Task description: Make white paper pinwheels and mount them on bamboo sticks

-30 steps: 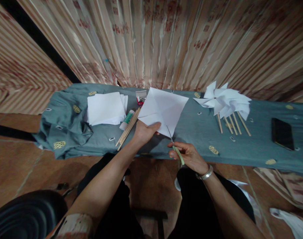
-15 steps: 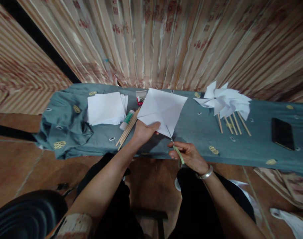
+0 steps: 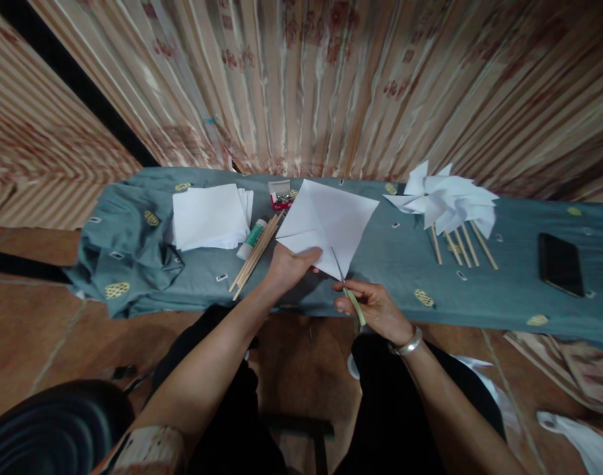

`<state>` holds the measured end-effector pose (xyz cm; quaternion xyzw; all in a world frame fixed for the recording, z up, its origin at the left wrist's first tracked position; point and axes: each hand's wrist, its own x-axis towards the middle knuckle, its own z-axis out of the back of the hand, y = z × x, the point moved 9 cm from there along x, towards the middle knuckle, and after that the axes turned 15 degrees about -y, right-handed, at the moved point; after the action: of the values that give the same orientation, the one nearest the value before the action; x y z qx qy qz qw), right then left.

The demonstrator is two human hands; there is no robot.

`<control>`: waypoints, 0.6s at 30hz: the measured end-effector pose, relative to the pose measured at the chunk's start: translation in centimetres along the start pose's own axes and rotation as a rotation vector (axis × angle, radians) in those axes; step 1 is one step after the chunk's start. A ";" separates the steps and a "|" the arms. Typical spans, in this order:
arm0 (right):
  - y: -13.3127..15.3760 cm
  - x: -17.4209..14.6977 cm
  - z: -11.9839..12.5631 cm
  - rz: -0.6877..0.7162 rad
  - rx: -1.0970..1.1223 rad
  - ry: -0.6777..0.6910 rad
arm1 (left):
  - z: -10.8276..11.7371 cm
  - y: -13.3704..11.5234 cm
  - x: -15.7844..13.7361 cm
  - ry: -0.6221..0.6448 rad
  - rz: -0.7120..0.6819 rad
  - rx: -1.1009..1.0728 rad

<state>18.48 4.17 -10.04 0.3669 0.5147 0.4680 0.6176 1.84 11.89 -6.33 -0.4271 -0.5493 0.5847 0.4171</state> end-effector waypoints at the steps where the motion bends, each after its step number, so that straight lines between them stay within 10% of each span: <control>1: -0.1 0.0 0.0 -0.003 -0.001 0.002 | 0.0 0.1 0.0 0.001 0.004 -0.007; 18: 0.2 0.0 0.0 0.058 -0.049 0.030 | -0.8 -0.1 -1.0 0.100 0.079 -0.054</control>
<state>18.41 4.27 -9.86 0.3592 0.5015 0.5037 0.6048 2.93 11.18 -6.17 -0.4884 -0.5260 0.5635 0.4089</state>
